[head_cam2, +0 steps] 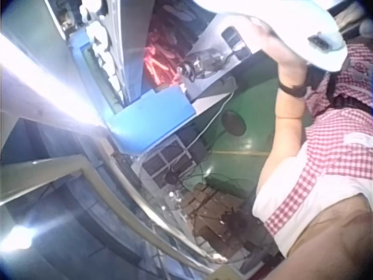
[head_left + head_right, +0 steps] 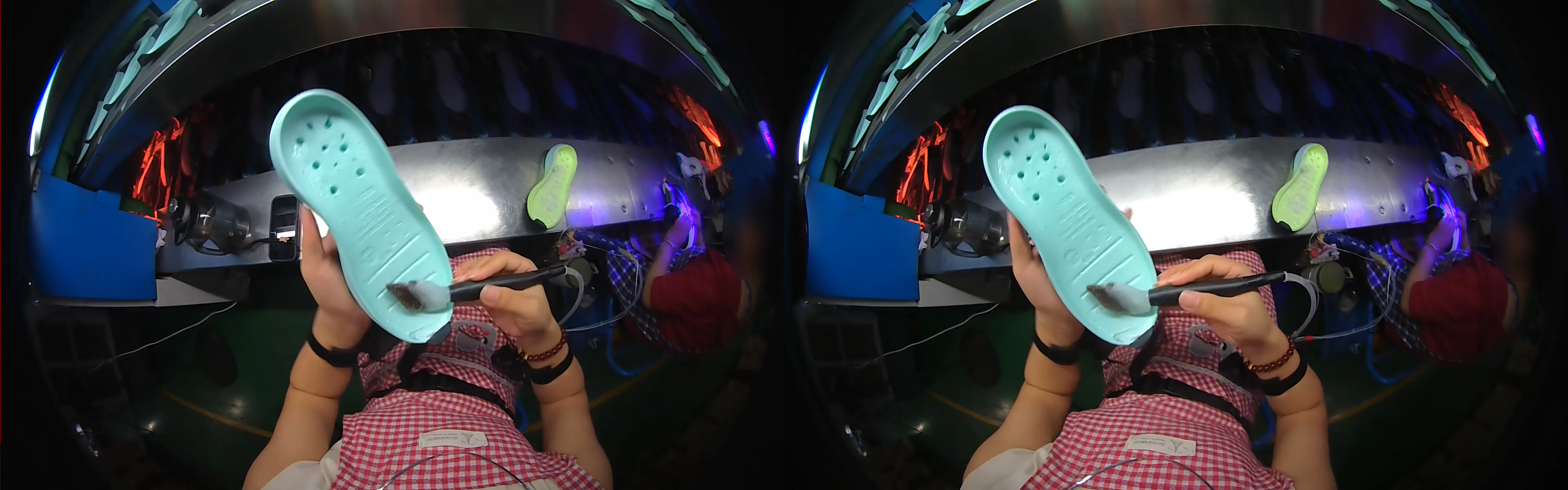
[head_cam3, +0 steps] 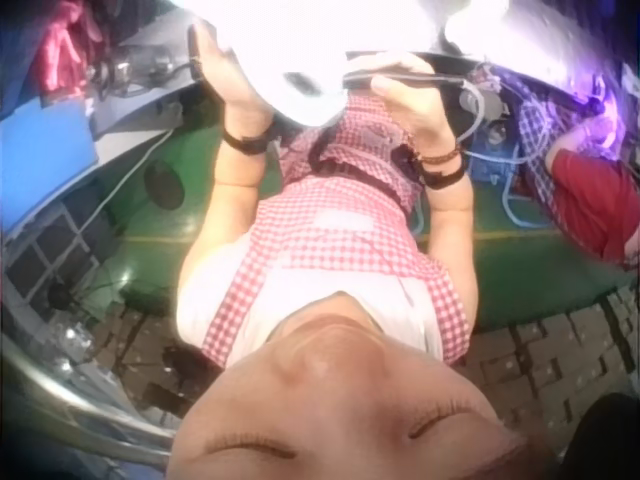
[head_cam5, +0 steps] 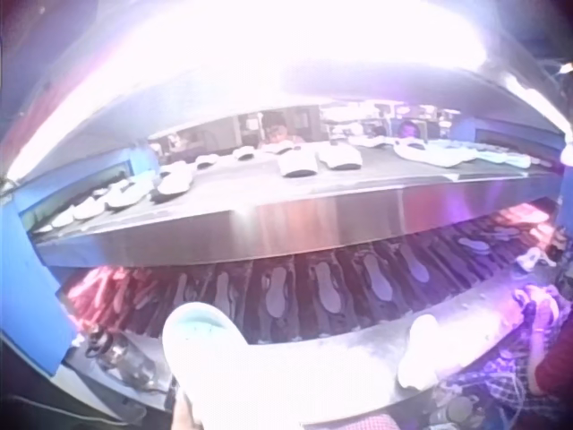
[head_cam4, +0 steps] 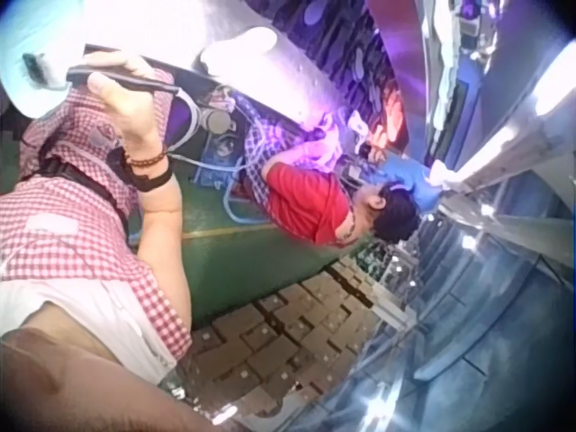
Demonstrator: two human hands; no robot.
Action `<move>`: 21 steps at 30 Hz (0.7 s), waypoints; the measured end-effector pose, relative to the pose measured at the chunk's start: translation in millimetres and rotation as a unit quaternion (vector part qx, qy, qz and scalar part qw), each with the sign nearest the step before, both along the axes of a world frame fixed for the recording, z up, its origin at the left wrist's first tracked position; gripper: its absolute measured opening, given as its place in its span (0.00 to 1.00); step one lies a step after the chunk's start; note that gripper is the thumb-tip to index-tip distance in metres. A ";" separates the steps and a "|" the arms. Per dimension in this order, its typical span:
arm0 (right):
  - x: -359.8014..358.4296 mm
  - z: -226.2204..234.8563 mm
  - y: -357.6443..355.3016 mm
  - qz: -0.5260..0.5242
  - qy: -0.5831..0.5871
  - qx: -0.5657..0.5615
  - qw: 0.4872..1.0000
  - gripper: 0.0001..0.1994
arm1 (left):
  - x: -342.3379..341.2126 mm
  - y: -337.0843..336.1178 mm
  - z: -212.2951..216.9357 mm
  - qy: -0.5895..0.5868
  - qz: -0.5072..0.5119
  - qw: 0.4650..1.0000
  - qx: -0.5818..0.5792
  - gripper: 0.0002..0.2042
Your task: Apply adhesive to the inner surface of shoe soles using a brush before placement on an assembly line.
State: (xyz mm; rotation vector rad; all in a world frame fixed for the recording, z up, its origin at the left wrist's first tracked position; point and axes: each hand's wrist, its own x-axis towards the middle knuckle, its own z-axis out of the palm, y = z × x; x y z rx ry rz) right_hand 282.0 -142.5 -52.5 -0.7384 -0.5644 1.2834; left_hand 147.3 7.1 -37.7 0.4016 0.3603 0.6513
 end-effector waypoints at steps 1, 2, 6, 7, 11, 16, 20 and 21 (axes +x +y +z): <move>-5.2 6.7 2.2 -0.037 0.084 -0.031 0.995 0.09 | -2.2 -9.2 0.0 0.003 -0.019 1.000 -0.019 0.41; -9.6 10.6 3.9 -0.068 0.169 -0.063 0.981 0.09 | -3.6 -21.9 -2.6 -0.066 -0.043 0.997 0.008 0.40; -10.7 2.7 -3.4 -0.060 -0.113 -0.012 0.992 0.09 | -1.9 -33.4 -13.9 -0.094 -0.044 0.995 0.005 0.39; -9.6 9.6 -5.6 -0.020 -0.140 -0.018 0.990 0.10 | -3.6 -28.5 -19.6 -0.067 -0.066 0.996 0.000 0.38; -1.2 19.2 -0.1 -0.045 -0.193 -0.024 0.980 0.10 | 3.3 -28.3 -10.9 0.005 -0.011 1.000 -0.021 0.37; 9.1 28.4 6.5 0.014 -0.231 0.050 0.972 0.12 | 1.7 -17.1 -18.7 -0.009 -0.049 0.998 0.037 0.36; 23.8 31.3 14.6 0.012 -0.389 0.066 0.919 0.11 | 0.4 -10.9 -12.7 0.002 -0.053 0.998 0.036 0.31; 25.6 33.2 15.4 0.062 -0.376 0.076 0.921 0.11 | 0.0 -9.1 -12.4 0.002 -0.054 0.998 0.035 0.31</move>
